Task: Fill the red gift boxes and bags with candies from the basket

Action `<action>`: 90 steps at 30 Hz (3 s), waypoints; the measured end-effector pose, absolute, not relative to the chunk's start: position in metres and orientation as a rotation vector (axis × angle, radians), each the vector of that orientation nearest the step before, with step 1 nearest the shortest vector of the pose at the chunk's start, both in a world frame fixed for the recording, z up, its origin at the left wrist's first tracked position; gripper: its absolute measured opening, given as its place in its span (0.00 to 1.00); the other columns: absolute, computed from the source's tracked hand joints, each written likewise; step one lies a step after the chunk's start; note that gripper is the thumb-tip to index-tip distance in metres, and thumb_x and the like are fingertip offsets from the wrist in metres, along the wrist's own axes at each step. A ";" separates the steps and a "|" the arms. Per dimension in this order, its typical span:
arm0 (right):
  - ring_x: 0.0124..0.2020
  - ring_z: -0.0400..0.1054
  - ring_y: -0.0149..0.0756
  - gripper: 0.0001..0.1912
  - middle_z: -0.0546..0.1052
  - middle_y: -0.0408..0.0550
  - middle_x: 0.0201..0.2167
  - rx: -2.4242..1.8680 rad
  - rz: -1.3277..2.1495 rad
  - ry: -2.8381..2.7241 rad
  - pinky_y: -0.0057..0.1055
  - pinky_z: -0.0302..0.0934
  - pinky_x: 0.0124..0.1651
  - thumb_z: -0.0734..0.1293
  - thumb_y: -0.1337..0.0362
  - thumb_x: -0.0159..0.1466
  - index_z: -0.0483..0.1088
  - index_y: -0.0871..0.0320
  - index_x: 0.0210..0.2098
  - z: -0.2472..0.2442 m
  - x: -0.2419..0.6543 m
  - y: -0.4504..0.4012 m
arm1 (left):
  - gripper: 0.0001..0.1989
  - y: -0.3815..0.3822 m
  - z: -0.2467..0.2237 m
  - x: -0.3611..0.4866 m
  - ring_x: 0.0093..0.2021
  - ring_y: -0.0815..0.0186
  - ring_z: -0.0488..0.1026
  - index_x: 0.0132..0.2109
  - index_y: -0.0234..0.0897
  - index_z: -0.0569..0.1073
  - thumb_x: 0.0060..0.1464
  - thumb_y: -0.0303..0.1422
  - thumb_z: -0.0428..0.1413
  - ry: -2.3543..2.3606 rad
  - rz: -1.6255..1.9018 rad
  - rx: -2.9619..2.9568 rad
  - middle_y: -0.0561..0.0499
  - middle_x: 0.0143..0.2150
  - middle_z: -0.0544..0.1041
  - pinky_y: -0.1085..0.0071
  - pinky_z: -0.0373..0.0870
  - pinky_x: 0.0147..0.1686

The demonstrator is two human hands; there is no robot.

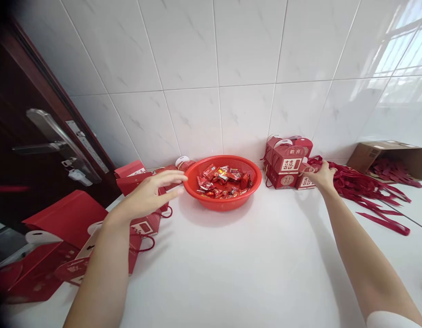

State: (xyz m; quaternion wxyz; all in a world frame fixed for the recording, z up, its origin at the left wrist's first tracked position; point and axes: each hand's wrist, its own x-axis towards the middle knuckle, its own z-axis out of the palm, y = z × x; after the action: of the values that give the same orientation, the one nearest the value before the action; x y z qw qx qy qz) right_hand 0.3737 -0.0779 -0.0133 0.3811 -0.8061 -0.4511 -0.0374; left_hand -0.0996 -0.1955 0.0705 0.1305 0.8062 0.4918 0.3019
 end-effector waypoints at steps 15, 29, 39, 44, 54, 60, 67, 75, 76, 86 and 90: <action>0.50 0.72 0.46 0.22 0.70 0.63 0.56 -1.445 0.035 -1.240 0.43 0.66 0.54 0.65 0.66 0.54 0.68 0.61 0.49 0.044 0.279 -0.113 | 0.19 -0.156 0.045 -0.155 0.56 0.43 0.73 0.51 0.33 0.77 0.53 0.35 0.56 2.354 0.857 2.028 0.34 0.54 0.78 0.51 0.69 0.56; 0.40 0.76 0.39 0.16 0.75 0.50 0.50 -0.793 0.394 -1.733 0.38 0.73 0.45 0.68 0.53 0.62 0.72 0.52 0.47 0.052 0.175 -0.153 | 0.09 -0.213 0.085 -0.093 0.41 0.61 0.73 0.35 0.39 0.78 0.48 0.31 0.53 1.412 1.489 2.206 0.49 0.39 0.75 0.67 0.74 0.40; 0.53 0.72 0.45 0.21 0.77 0.48 0.52 -0.582 0.625 -2.037 0.41 0.68 0.54 0.70 0.50 0.62 0.73 0.49 0.52 0.062 0.168 -0.179 | 0.08 -0.241 0.094 -0.078 0.31 0.63 0.69 0.23 0.41 0.74 0.48 0.32 0.53 0.954 1.085 2.294 0.48 0.30 0.74 0.64 0.70 0.33; 0.39 0.75 0.39 0.16 0.80 0.46 0.36 -0.552 0.879 -2.270 0.35 0.71 0.44 0.72 0.50 0.60 0.77 0.56 0.39 0.073 0.185 -0.180 | 0.10 -0.236 0.091 -0.074 0.34 0.62 0.71 0.25 0.41 0.75 0.50 0.32 0.52 0.941 0.940 2.298 0.47 0.33 0.76 0.65 0.72 0.36; 0.40 0.76 0.41 0.19 0.82 0.50 0.37 -0.968 0.829 -1.964 0.38 0.70 0.46 0.72 0.48 0.57 0.79 0.57 0.38 0.055 0.236 -0.115 | 0.16 -0.209 0.072 -0.058 0.44 0.62 0.75 0.40 0.41 0.81 0.53 0.25 0.50 0.933 0.488 2.393 0.48 0.46 0.80 0.72 0.70 0.37; 0.41 0.75 0.43 0.06 0.82 0.48 0.36 -1.229 0.587 -2.163 0.38 0.68 0.49 0.68 0.62 0.59 0.77 0.57 0.32 0.031 0.213 -0.063 | 0.16 -0.205 0.070 -0.056 0.42 0.63 0.75 0.43 0.40 0.80 0.53 0.24 0.50 0.927 0.560 2.339 0.49 0.43 0.81 0.70 0.70 0.41; 0.54 0.72 0.44 0.17 0.77 0.50 0.55 -1.554 0.447 -2.383 0.31 0.64 0.53 0.66 0.69 0.63 0.74 0.56 0.51 0.009 0.190 -0.011 | 0.16 -0.202 0.067 -0.062 0.44 0.61 0.78 0.52 0.41 0.78 0.62 0.41 0.55 0.917 0.682 2.110 0.46 0.51 0.79 0.67 0.74 0.44; 0.52 0.71 0.45 0.19 0.73 0.55 0.55 -1.851 0.490 -2.363 0.43 0.68 0.52 0.68 0.59 0.68 0.69 0.60 0.55 -0.012 0.183 0.028 | 0.22 -0.166 0.042 -0.064 0.48 0.57 0.77 0.51 0.37 0.78 0.63 0.48 0.53 0.934 0.858 1.981 0.44 0.47 0.81 0.60 0.71 0.53; 0.51 0.71 0.44 0.20 0.72 0.54 0.54 -1.865 0.514 -2.377 0.45 0.69 0.51 0.67 0.57 0.68 0.69 0.60 0.56 -0.014 0.181 0.030 | 0.22 -0.161 0.037 -0.063 0.48 0.57 0.77 0.51 0.36 0.79 0.62 0.48 0.53 0.947 0.868 1.980 0.44 0.46 0.81 0.60 0.71 0.53; 0.31 0.74 0.42 0.10 0.79 0.52 0.31 -1.931 0.687 -2.500 0.34 0.68 0.33 0.72 0.62 0.59 0.76 0.63 0.37 -0.019 0.173 0.033 | 0.15 -0.136 0.003 -0.046 0.48 0.56 0.77 0.45 0.37 0.80 0.58 0.40 0.54 1.131 0.862 2.071 0.45 0.48 0.82 0.64 0.71 0.49; 0.30 0.74 0.41 0.10 0.80 0.50 0.32 -1.868 0.735 -2.556 0.32 0.66 0.31 0.72 0.68 0.54 0.77 0.60 0.36 -0.018 0.171 0.027 | 0.15 -0.129 -0.001 -0.043 0.46 0.57 0.78 0.44 0.37 0.81 0.57 0.39 0.54 1.123 0.841 2.078 0.46 0.46 0.83 0.65 0.72 0.48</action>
State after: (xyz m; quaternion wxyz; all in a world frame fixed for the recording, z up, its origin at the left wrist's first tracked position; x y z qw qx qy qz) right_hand 0.1714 0.0268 -0.0184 -0.0545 -0.5739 -0.7852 0.2259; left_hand -0.0429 -0.1293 -0.0010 0.3116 0.7875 0.4256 0.3187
